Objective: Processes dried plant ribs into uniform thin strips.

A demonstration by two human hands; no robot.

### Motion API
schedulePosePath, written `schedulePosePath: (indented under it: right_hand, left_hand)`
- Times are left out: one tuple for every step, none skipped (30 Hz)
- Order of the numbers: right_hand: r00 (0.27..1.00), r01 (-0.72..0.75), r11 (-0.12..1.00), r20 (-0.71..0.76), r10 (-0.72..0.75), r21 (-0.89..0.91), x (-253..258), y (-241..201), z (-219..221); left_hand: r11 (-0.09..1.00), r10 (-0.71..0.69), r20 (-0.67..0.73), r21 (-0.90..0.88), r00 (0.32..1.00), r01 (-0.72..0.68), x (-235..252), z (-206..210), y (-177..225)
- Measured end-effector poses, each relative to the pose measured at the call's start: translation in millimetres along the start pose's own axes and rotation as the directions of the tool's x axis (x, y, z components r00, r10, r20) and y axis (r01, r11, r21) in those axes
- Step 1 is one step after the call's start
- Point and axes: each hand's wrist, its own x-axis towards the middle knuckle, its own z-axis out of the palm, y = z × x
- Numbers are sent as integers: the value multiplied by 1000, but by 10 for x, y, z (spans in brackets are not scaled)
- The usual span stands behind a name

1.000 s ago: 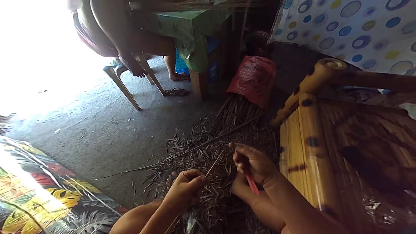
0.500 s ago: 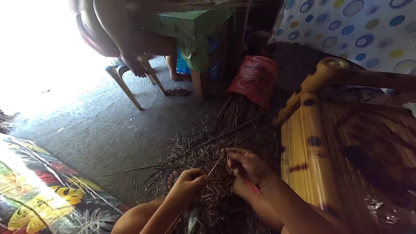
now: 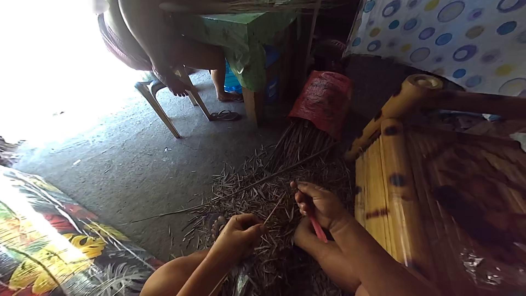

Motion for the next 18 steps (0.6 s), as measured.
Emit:
schedulePosePath:
  right_hand:
    - [1000,-8,1000,26,9,-17,-22,-27,-9]
    - [996,-22,999,85,26,-47,-80,-32,18]
    - [988,-38,997,149,48,-69,-147,-16,72]
    - [975,-55,994,212,74,-91,-198,15,127]
    - [962,-70,992,255,94,-103,-227,56,174]
    - [958,-75,992,268,101,-103,-231,98,198]
    - [964,-70,993,248,92,-99,-212,119,196]
    - [977,-52,994,200,71,-96,-172,110,170]
    - [990,-31,996,133,42,-87,-122,81,125]
    - [998,-20,998,63,24,-67,-71,34,73]
    - [1000,-18,999,11,19,-44,-29,-10,24]
    - [1000,-25,999,-6,24,-30,-16,-45,-7]
    - [999,-34,999,24,35,-38,-39,-63,-16]
    - [995,-45,997,82,50,-60,-86,-57,1]
    - [987,-57,995,145,69,-84,-137,-26,42]
    - [976,-71,992,197,91,-102,-178,21,98]
    - [969,-84,991,224,106,-105,-197,77,147]
    - [971,-84,993,216,101,-88,-193,124,172]
  left_hand:
    - [1000,3,-10,9,1000,-3,3,0,12]
    - [1000,10,-17,15,1000,-10,8,-2,15]
    - [1000,18,-22,18,1000,-18,12,-3,11]
    - [1000,22,-25,18,999,-22,14,-5,7]
    - [999,24,-22,25,999,-24,12,-7,2]
    - [999,22,-17,37,1000,-21,7,-9,-3]
    - [999,21,-13,50,1000,-20,4,-7,-7]
    - [998,19,-11,65,1000,-19,6,-5,-9]
    - [997,16,-10,75,1000,-15,8,-3,-11]
    - [996,12,-11,83,1000,-11,8,-3,-11]
    - [996,9,-16,89,1000,-8,7,-3,-9]
    - [996,9,-23,94,1000,-6,7,-4,-2]
    - [995,11,-29,100,1000,-8,12,-6,4]
    - [994,13,-34,110,999,-9,15,-5,8]
    - [992,14,-39,124,999,-9,15,-3,9]
    - [991,14,-40,135,999,-9,13,-2,6]
    - [990,11,-38,139,999,-6,9,-2,-2]
    - [990,6,-34,139,999,-1,6,-1,-12]
